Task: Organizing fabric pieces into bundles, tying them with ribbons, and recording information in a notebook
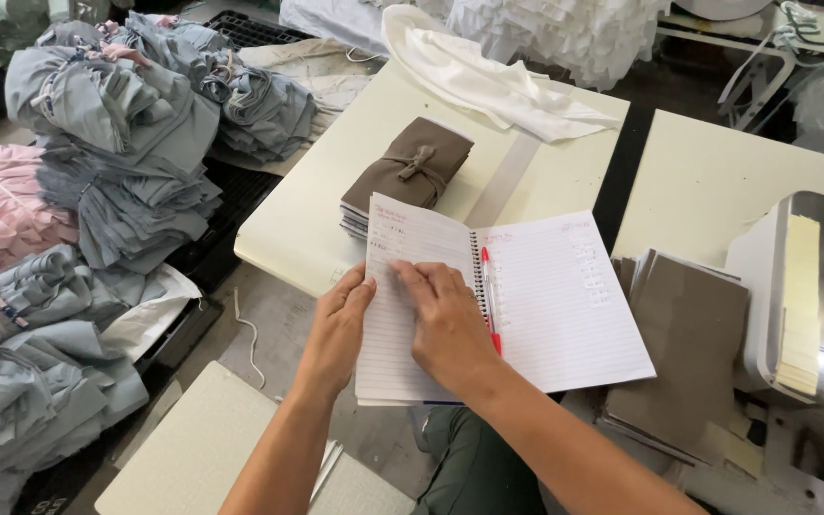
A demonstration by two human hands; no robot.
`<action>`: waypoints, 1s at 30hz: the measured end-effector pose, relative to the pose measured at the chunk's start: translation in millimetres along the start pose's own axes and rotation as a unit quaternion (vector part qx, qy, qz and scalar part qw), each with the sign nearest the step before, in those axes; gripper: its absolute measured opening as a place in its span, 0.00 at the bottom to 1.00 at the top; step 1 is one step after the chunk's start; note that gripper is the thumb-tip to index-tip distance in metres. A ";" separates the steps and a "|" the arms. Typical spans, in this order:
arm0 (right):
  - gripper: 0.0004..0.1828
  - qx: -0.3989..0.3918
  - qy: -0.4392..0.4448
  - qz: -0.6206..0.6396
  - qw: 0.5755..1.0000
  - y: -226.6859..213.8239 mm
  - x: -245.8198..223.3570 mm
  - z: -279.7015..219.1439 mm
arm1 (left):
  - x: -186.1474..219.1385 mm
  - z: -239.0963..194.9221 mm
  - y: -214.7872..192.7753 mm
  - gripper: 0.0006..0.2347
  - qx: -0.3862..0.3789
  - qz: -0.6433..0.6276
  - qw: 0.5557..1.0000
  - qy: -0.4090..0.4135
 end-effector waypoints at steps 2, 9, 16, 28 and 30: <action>0.43 -0.024 -0.003 -0.002 1.000 -2.2 -3.4 -2.3 | -1.0 -1.9 -1.9 0.19 -0.009 -0.006 1.000 -0.003; 0.33 0.013 0.053 0.038 0.998 -92.3 18.0 -32.9 | -12.3 -8.4 -2.7 0.25 -0.050 -0.161 0.986 0.012; 0.29 -0.161 0.345 -0.158 0.911 -139.6 98.3 -96.5 | -5.6 -26.6 47.7 0.29 0.022 -0.258 0.966 0.001; 0.24 0.028 0.329 0.191 0.925 -171.9 93.5 -121.9 | -61.7 -36.7 129.3 0.46 -0.259 0.469 0.800 0.269; 0.26 0.037 0.306 0.248 0.919 -172.1 95.7 -126.5 | -90.1 -28.0 134.3 0.54 -0.210 0.608 0.709 0.290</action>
Point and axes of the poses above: each hand's wrist, its own z-axis towards the middle knuckle, its own y-axis out of the palm, x = y × z, the point moved 1 cm from there along z, towards the middle knuckle, and after that the axes turned 15 degrees about -x, right-handed, at the moved point
